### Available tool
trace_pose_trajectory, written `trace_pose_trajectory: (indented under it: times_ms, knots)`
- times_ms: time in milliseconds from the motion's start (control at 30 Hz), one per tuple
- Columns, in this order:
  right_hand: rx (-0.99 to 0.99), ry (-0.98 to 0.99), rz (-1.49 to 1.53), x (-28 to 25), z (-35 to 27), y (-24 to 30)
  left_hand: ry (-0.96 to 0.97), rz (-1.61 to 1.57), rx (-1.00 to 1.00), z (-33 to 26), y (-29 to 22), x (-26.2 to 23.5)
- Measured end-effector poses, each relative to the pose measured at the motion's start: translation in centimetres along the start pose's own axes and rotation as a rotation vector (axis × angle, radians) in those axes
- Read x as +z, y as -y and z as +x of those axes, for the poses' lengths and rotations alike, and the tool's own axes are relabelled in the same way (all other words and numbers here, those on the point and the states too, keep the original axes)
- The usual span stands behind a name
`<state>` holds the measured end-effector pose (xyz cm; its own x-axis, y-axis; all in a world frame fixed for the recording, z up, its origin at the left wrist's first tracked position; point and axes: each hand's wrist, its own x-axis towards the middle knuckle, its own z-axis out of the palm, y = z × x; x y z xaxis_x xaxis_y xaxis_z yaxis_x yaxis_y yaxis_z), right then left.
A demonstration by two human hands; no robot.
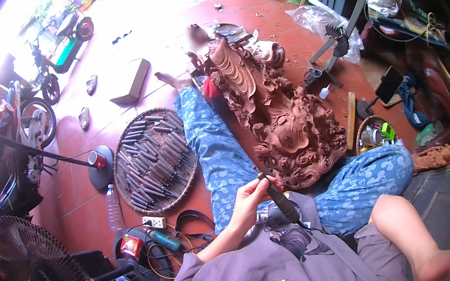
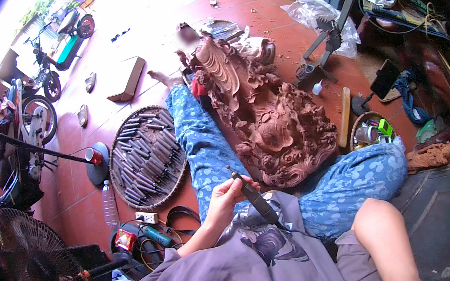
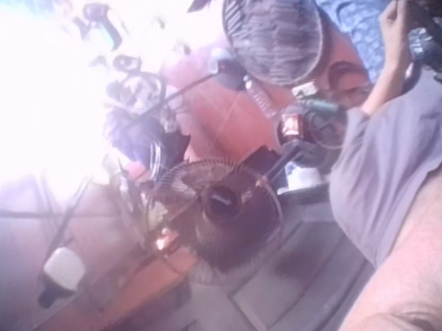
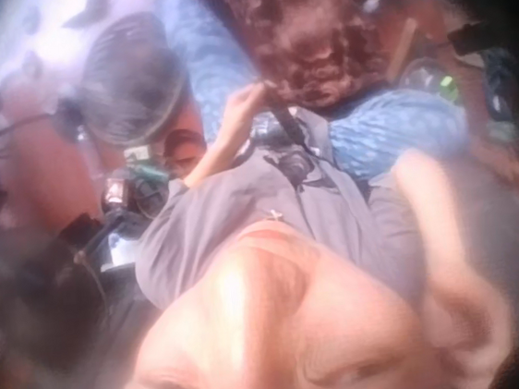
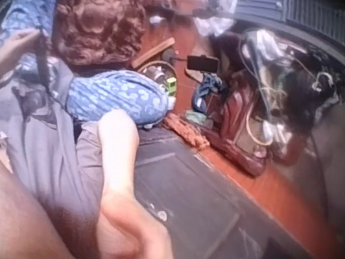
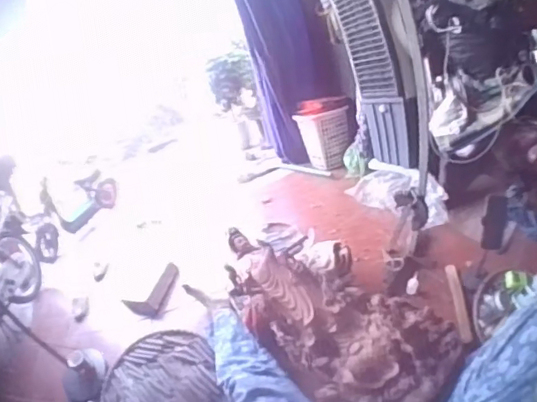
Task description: The person uses a rotary carving tool to refine details on a large wooden sculpture of a figure with flowing robes. They occasionally pause to apply a liquid from a small bottle to the surface and then resume carving.
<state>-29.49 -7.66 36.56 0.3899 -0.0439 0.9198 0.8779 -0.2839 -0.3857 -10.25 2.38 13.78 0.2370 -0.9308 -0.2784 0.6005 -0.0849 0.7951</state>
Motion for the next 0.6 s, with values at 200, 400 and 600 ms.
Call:
trace_pose_trajectory:
  times_ms: [200, 400, 600]
  knots:
    - [-0.249, -0.021, -0.510, -0.6, -1.6, -0.1, -0.053, 0.006, 0.049, -0.6, -0.5, -0.8]
    - [-0.358, -0.502, -1.605, -7.3, -6.8, 4.3, -0.046, -0.042, 0.060, 0.2, -1.2, -0.4]
    - [0.799, -0.867, -1.445, -25.1, -23.9, 3.9, -0.074, -0.066, 0.122, 0.7, -1.8, -0.6]
